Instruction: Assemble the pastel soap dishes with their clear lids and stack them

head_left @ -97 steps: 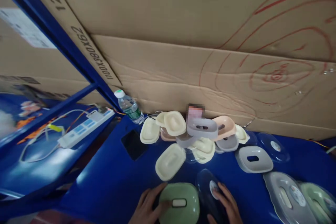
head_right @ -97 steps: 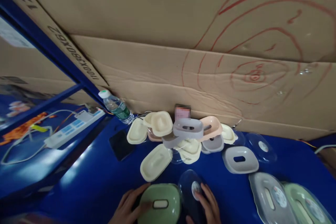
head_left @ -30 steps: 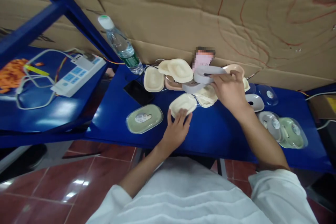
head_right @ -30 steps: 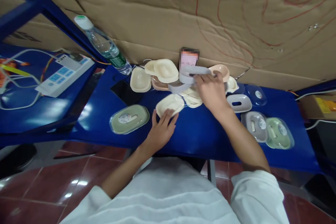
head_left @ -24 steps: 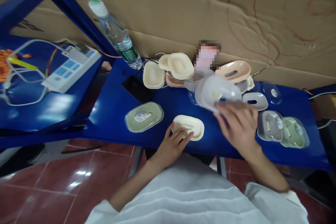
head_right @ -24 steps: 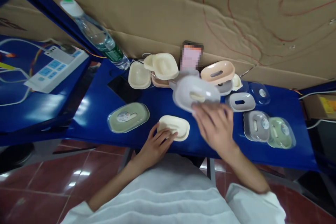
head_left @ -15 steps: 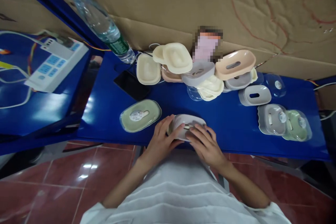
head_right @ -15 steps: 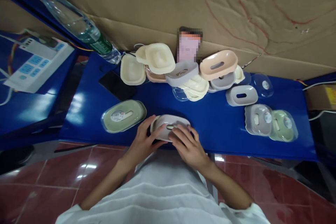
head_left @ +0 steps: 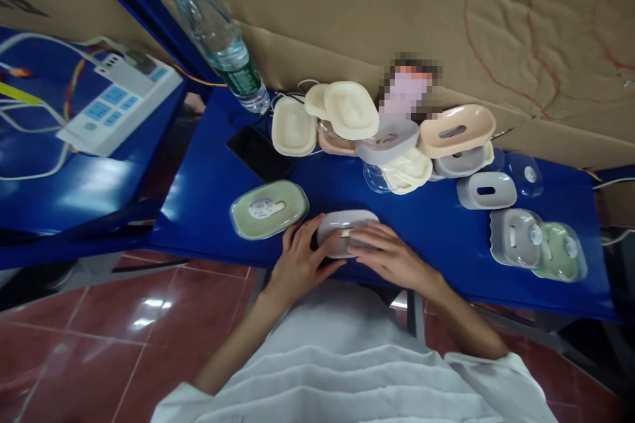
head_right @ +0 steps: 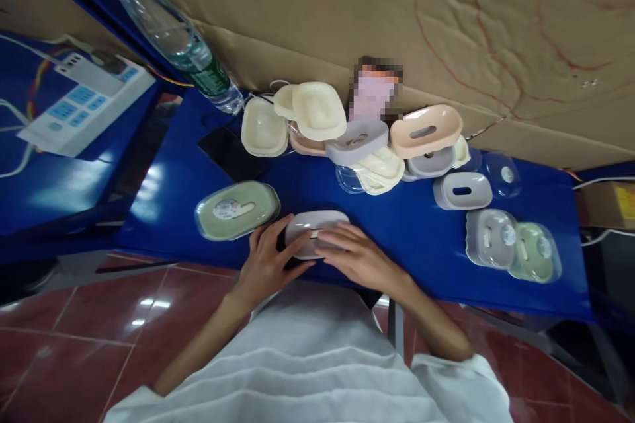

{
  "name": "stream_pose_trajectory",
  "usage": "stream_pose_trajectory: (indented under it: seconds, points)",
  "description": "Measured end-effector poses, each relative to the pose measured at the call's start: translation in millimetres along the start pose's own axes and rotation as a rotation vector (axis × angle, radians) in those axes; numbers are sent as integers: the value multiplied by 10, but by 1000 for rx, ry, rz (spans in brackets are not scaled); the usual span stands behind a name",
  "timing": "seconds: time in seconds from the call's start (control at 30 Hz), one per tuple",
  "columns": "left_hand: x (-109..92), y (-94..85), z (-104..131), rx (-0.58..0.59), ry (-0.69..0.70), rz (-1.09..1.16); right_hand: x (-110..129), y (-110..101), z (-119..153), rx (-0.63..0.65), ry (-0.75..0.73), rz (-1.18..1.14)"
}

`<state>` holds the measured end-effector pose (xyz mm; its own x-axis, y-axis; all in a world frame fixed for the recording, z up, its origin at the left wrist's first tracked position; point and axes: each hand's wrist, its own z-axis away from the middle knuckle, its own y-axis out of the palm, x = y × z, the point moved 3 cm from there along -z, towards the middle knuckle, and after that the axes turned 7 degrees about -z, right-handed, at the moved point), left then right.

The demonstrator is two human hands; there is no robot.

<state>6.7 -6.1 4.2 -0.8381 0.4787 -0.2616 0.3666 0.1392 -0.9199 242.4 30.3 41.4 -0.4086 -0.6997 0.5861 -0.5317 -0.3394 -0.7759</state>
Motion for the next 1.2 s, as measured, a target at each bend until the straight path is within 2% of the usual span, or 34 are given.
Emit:
stream_pose_trajectory:
  seconds: [0.07,0.13,0.17,0.23,0.3,0.37,0.47,0.6,0.67,0.8,0.9,0.97,1.03,1.13,1.2]
  points:
    - [-14,-9,-38,37,36,14,-160,-314,-99,-135,51,54]
    - [-16,-16,-61,58,65,27,-388,-656,-262,-269,148,202]
    - [-14,-19,-67,61,70,32,-514,-800,-362,-296,195,277]
    - [-3,-24,-68,56,59,47,-748,-998,-565,-268,256,359]
    - [11,-25,-65,54,22,78,-890,-1089,-716,-204,265,369]
    - [28,-26,-61,58,-20,123,-880,-1121,-763,-190,253,368]
    - [49,-28,-61,65,-50,180,-604,-1122,-625,-215,242,391]
    - [62,-31,-69,60,-43,184,-114,-994,-160,-239,190,418]
    - [60,-32,-74,52,-32,176,14,-859,144,-299,213,434]
    - [47,-33,-81,32,-13,164,-26,-507,736,-415,380,483]
    - [40,-27,-82,18,-16,150,-155,-338,985,-447,471,485]
    - [36,-19,-81,14,-16,138,-221,-352,982,-453,471,456]
    - [33,-13,-81,11,-12,125,-267,-465,822,-434,416,431]
    - [27,-11,-81,-6,-1,110,-363,-718,333,-321,293,422]
    - [23,-13,-80,-24,4,101,-504,-865,-61,-206,264,432]
